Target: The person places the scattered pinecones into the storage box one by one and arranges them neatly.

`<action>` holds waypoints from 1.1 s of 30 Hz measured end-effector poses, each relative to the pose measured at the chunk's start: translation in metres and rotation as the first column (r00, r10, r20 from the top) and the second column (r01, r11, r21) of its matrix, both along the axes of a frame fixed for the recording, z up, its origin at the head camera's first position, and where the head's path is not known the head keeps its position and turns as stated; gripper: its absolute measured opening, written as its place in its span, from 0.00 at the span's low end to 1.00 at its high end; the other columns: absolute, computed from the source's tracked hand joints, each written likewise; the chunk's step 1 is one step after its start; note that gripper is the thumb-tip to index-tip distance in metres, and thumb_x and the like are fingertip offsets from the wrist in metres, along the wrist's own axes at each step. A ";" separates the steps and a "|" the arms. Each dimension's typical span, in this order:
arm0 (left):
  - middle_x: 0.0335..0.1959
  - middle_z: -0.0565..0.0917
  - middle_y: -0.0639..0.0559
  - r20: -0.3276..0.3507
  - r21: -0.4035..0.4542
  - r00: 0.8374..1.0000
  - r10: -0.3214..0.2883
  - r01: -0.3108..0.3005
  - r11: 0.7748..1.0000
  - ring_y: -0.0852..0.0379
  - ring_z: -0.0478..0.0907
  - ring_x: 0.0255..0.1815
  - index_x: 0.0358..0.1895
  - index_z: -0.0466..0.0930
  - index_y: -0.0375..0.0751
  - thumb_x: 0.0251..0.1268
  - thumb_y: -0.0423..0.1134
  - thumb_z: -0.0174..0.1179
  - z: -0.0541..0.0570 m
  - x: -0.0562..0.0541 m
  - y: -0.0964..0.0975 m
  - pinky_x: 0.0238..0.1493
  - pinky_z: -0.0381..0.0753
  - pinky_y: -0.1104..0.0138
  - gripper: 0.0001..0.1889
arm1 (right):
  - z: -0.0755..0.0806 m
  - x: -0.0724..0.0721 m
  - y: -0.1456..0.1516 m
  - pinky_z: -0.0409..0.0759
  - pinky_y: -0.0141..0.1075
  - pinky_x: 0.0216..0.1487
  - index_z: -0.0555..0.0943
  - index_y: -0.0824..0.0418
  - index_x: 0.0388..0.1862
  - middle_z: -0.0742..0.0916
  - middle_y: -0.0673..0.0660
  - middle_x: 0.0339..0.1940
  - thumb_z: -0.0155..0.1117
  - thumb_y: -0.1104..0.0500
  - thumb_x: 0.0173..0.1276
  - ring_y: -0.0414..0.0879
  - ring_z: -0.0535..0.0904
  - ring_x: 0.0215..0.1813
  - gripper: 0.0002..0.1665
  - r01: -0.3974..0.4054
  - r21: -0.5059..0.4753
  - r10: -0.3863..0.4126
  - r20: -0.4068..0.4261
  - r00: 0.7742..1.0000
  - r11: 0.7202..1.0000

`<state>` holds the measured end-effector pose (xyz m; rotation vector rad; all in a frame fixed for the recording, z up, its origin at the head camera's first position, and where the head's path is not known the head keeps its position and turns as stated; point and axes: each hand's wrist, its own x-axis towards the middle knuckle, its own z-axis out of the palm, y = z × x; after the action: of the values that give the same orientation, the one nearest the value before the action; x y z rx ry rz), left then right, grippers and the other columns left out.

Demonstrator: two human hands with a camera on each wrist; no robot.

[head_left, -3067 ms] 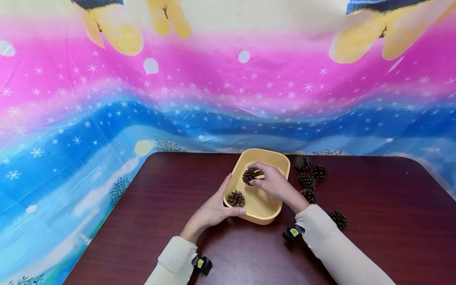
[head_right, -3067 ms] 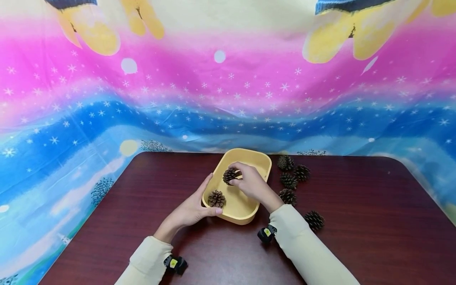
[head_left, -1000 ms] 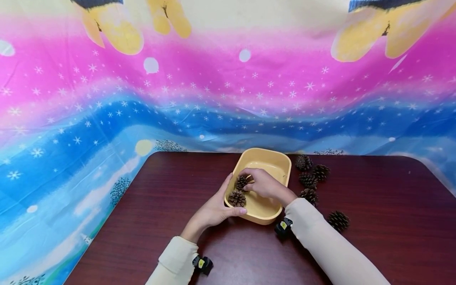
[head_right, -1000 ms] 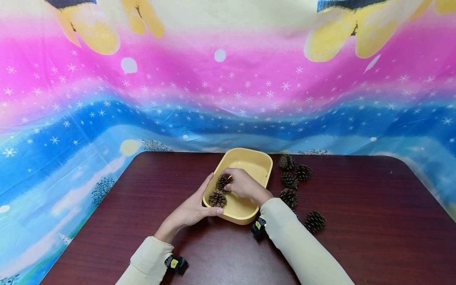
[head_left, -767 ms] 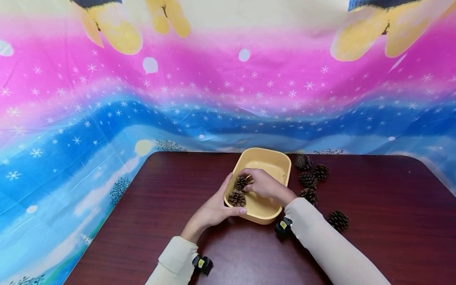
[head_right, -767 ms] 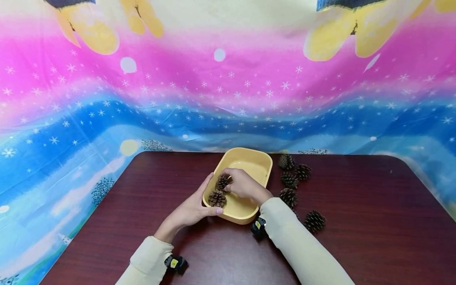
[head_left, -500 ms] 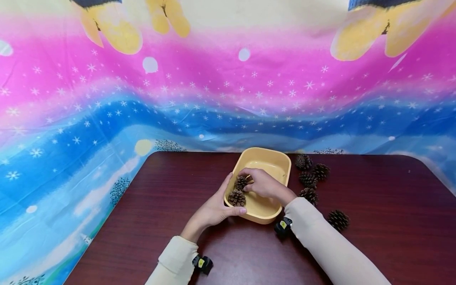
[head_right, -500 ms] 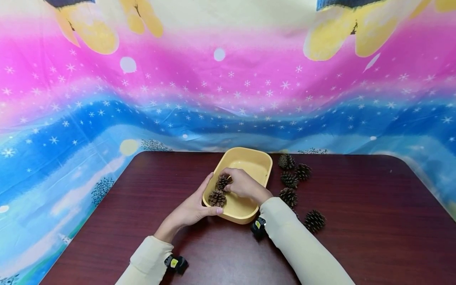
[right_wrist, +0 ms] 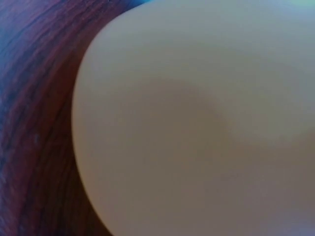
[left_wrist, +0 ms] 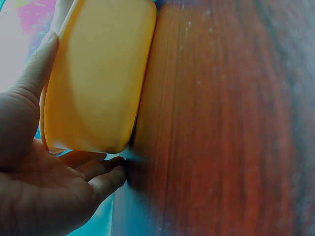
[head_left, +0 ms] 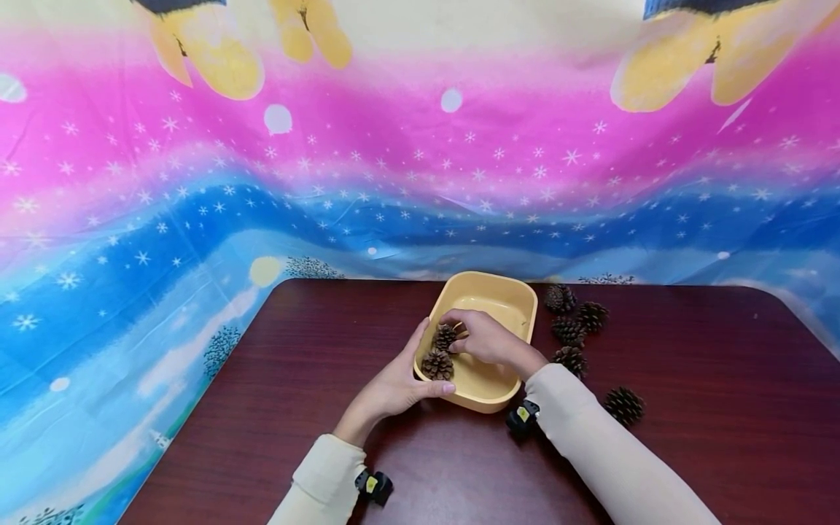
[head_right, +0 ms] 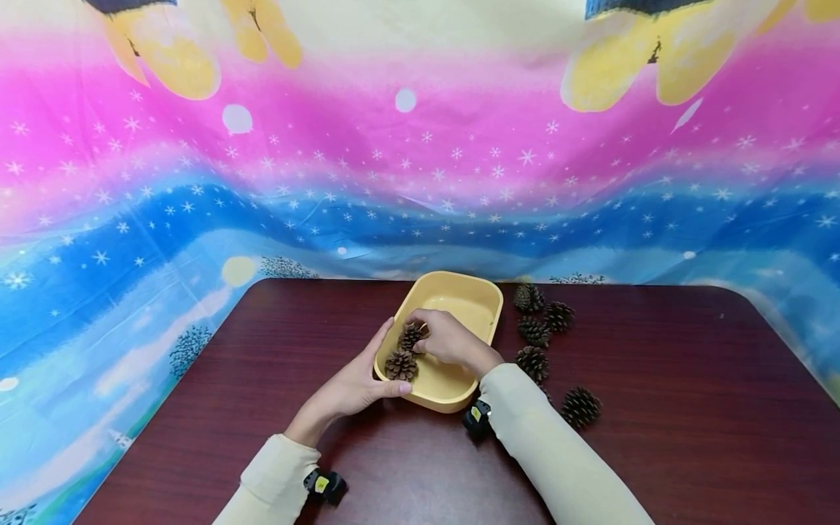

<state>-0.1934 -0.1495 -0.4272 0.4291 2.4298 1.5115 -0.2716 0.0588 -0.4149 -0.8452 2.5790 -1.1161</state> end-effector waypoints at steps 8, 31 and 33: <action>0.86 0.56 0.41 0.003 -0.005 1.000 0.005 -0.005 1.000 0.43 0.59 0.83 0.88 0.34 0.56 0.61 0.49 0.77 0.001 0.001 0.000 0.83 0.56 0.43 0.64 | 0.001 0.001 0.000 0.81 0.53 0.67 0.79 0.68 0.66 0.85 0.67 0.63 0.72 0.70 0.64 0.60 0.85 0.60 0.30 0.012 -0.013 -0.012 -0.010 1.000 1.000; 0.86 0.54 0.40 0.011 -0.001 1.000 -0.008 0.008 1.000 0.43 0.58 0.83 0.88 0.33 0.57 0.60 0.50 0.78 0.000 0.000 -0.001 0.83 0.53 0.43 0.65 | 0.004 0.002 -0.002 0.77 0.55 0.70 0.79 0.68 0.66 0.86 0.67 0.61 0.76 0.66 0.63 0.61 0.82 0.64 0.32 0.078 -0.046 -0.078 -0.005 0.997 0.996; 0.86 0.54 0.40 0.012 -0.002 1.000 -0.007 0.007 1.000 0.43 0.57 0.83 0.88 0.33 0.57 0.60 0.50 0.78 0.000 0.000 -0.001 0.83 0.53 0.43 0.65 | 0.004 0.003 -0.002 0.77 0.55 0.70 0.79 0.68 0.66 0.86 0.67 0.60 0.76 0.66 0.63 0.61 0.82 0.64 0.32 0.080 -0.047 -0.080 -0.004 0.997 0.996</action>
<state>-0.1930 -0.1500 -0.4272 0.4271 2.4181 1.5046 -0.2690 0.0572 -0.4107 -0.7620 2.6222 -1.2029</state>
